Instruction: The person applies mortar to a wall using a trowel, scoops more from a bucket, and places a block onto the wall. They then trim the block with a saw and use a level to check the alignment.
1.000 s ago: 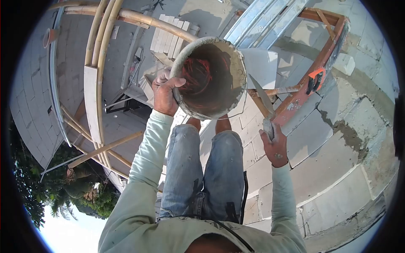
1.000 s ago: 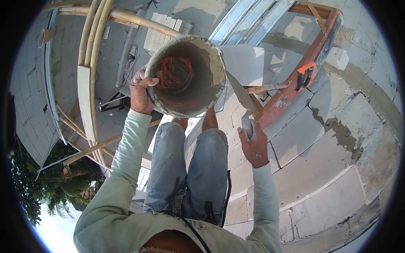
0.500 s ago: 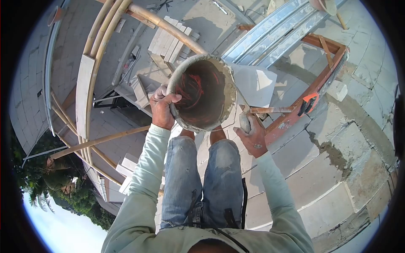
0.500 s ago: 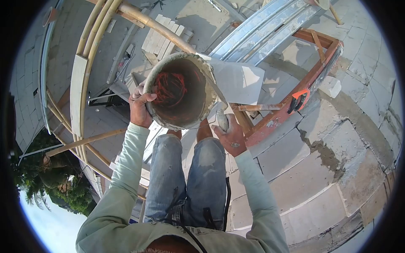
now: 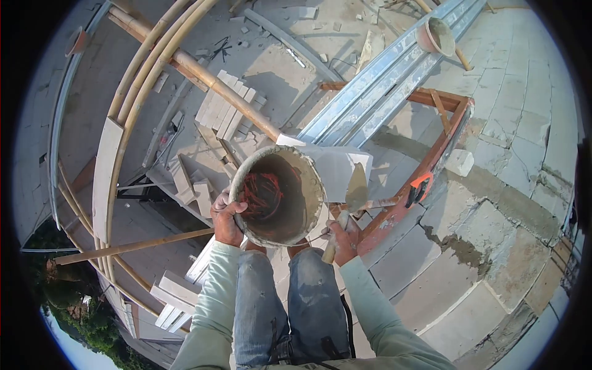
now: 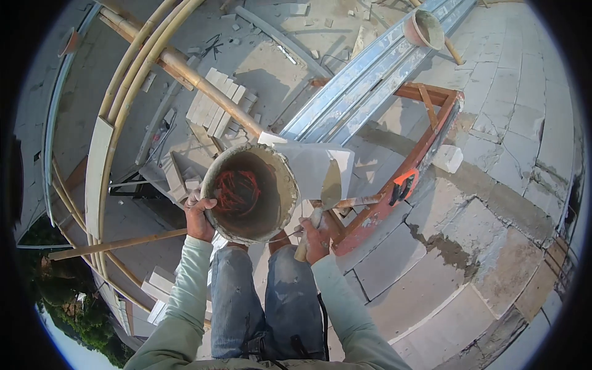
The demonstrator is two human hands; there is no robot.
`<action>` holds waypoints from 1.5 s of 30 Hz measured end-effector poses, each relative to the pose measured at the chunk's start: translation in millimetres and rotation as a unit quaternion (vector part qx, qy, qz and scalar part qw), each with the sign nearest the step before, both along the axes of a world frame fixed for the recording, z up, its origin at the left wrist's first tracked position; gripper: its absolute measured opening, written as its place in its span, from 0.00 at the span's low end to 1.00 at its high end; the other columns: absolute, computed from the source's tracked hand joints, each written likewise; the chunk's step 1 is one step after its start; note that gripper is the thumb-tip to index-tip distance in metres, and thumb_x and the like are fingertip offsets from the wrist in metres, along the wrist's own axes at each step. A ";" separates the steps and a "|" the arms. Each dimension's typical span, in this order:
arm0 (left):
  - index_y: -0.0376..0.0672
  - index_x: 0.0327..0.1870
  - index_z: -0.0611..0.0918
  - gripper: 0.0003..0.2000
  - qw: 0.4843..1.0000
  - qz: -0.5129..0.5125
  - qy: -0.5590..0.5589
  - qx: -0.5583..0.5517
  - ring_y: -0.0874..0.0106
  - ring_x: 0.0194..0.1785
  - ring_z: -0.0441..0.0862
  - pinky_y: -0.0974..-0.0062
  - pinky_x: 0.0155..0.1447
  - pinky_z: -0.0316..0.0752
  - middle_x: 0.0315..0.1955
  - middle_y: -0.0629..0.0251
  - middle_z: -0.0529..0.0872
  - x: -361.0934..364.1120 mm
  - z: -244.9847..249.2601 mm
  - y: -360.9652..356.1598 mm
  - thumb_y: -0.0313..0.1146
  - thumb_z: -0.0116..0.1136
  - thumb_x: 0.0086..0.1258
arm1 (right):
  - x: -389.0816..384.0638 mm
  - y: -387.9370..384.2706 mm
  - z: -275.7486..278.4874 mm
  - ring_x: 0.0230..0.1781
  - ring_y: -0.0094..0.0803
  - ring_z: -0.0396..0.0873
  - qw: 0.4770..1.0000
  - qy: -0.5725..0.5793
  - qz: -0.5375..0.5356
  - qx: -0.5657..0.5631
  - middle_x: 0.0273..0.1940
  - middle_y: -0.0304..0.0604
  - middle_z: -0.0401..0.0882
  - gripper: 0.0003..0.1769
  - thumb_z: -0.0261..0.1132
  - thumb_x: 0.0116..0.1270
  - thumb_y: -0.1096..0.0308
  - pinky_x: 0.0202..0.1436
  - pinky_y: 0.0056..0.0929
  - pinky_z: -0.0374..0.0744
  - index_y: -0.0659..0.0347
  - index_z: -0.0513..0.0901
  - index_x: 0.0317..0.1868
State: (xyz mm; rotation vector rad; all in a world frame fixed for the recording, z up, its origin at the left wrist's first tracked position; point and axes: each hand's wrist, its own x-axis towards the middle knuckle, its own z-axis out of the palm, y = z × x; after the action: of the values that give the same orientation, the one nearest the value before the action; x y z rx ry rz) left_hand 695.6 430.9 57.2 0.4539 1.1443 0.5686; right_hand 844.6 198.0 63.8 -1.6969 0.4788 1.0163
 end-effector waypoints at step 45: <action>0.38 0.26 0.80 0.04 0.933 -0.074 0.349 0.033 0.69 0.47 0.77 0.70 0.57 0.68 0.30 0.65 0.82 -323.6 3.5 -92.0 0.27 0.62 0.54 | 396.9 277.7 72.7 0.48 0.40 0.79 0.927 -0.337 0.040 0.157 0.47 0.51 0.75 0.23 0.64 0.63 0.64 0.49 0.36 0.81 0.69 0.71 0.54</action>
State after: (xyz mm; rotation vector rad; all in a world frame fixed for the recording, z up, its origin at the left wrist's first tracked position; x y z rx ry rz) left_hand 372.0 338.9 60.7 0.8337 1.7524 0.3111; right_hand 1241.5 475.7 136.5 -1.6524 -0.1967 0.4705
